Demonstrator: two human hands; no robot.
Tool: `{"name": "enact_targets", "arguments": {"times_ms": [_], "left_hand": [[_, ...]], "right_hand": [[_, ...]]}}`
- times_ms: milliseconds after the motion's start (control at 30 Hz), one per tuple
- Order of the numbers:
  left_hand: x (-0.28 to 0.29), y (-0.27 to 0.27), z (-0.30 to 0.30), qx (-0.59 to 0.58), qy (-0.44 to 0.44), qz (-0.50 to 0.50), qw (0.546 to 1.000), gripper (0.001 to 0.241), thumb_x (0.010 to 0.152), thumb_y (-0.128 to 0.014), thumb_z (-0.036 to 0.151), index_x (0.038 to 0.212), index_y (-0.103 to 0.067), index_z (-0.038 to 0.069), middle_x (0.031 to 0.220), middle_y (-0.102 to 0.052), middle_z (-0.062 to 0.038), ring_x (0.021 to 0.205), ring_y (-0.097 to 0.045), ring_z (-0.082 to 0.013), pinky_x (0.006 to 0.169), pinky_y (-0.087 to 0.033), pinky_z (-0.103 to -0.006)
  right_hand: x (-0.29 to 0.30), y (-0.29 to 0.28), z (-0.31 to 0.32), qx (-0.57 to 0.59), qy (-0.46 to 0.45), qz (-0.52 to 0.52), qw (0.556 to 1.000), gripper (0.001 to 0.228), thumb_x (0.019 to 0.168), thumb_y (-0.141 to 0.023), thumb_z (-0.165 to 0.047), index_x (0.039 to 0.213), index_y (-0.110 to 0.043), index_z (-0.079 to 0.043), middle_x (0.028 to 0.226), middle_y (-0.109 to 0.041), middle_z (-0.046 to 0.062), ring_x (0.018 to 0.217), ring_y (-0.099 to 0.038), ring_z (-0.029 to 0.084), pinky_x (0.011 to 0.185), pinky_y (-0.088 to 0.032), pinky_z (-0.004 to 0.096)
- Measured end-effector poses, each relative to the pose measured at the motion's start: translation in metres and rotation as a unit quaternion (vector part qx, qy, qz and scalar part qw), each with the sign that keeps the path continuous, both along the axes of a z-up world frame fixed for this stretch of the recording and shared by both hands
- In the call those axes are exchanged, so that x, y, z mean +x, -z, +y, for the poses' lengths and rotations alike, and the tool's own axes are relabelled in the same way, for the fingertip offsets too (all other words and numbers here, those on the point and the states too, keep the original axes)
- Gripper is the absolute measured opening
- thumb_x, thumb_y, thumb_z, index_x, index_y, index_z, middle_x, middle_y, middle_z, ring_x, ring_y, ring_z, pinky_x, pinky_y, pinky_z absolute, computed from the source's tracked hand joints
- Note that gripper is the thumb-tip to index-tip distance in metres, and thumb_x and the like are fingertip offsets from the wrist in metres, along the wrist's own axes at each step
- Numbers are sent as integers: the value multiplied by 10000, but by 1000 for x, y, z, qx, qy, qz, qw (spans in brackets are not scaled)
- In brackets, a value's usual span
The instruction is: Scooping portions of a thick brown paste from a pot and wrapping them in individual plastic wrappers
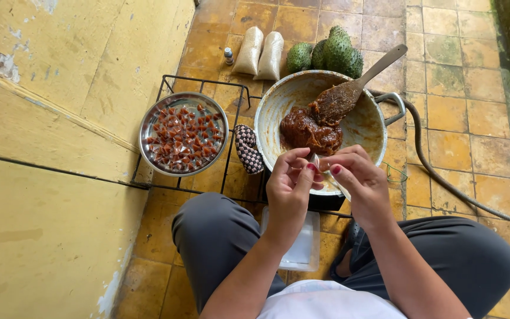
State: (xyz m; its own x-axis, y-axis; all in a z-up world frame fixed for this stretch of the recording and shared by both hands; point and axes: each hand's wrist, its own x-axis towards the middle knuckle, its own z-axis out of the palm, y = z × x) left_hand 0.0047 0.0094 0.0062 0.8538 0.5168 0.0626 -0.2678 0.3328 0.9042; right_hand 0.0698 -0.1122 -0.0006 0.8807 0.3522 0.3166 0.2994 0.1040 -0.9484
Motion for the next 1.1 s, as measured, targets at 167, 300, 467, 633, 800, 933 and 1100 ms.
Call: {"name": "enact_targets", "arguments": {"times_ms": [167, 300, 467, 633, 800, 933, 1100], "left_hand": [[3, 10, -7, -36, 9, -27, 999, 159, 1002, -644, 17, 1149, -660, -41, 968, -688, -152, 831, -747, -213, 714, -671, -345], [5, 17, -12, -130, 22, -36, 991, 98, 996, -681, 36, 1075, -689, -21, 1032, -729, -144, 869, -765, -218, 718, -672, -324], [0, 4, -16, -143, -7, -74, 987, 77, 1002, -703, 26, 1061, -699, -22, 1066, -704, -129, 864, -756, -217, 702, -666, -334], [-23, -25, 54, -99, 37, -64, 992, 111, 1049, -607, 67, 1077, -695, 128, 1041, -743, -54, 912, -714, -151, 781, -630, -254], [-43, 11, 182, -91, -116, 13, 989, 84, 938, -697, 61, 1021, -697, 69, 987, -759, -131, 862, -767, -223, 730, -658, -293], [-35, 53, 241, -108, -208, 159, 959, 92, 935, -633, -34, 1005, -668, 14, 916, -754, -184, 788, -762, -251, 685, -678, -307], [-19, 93, 295, 72, -156, 322, 931, 595, 947, -662, 195, 1490, -432, 112, 1501, -528, -194, 1256, -694, -339, 1075, -632, -447]], "right_hand": [[-5, 4, 8, 84, 3, 62, 995, 165, 939, -712, -87, 1049, -731, 35, 976, -571, 98, 942, -554, 139, 808, -475, 301], [-2, 15, 8, 105, 12, 53, 993, 152, 910, -708, -36, 1017, -688, 70, 1002, -565, 156, 945, -602, 189, 862, -485, 298], [-3, 6, 6, 110, -19, 54, 992, 98, 953, -687, -46, 1033, -662, 5, 1024, -561, 129, 953, -580, 181, 901, -471, 303], [15, 16, -9, 110, -40, 100, 988, 196, 992, -706, -182, 1163, -665, -94, 1059, -652, 3, 942, -584, 103, 877, -499, 210], [50, 74, -17, -340, 42, 202, 917, 128, 1010, -676, -125, 1111, -738, -79, 995, -698, 59, 889, -611, 144, 765, -480, 266], [47, 158, -30, -363, 8, 223, 905, 148, 986, -657, -75, 1103, -745, -51, 971, -744, 92, 918, -692, 168, 787, -540, 287], [36, 166, -31, -458, -73, 120, 878, 236, 888, -587, -49, 984, -797, -96, 927, -765, 60, 822, -671, 196, 713, -487, 352]]}}
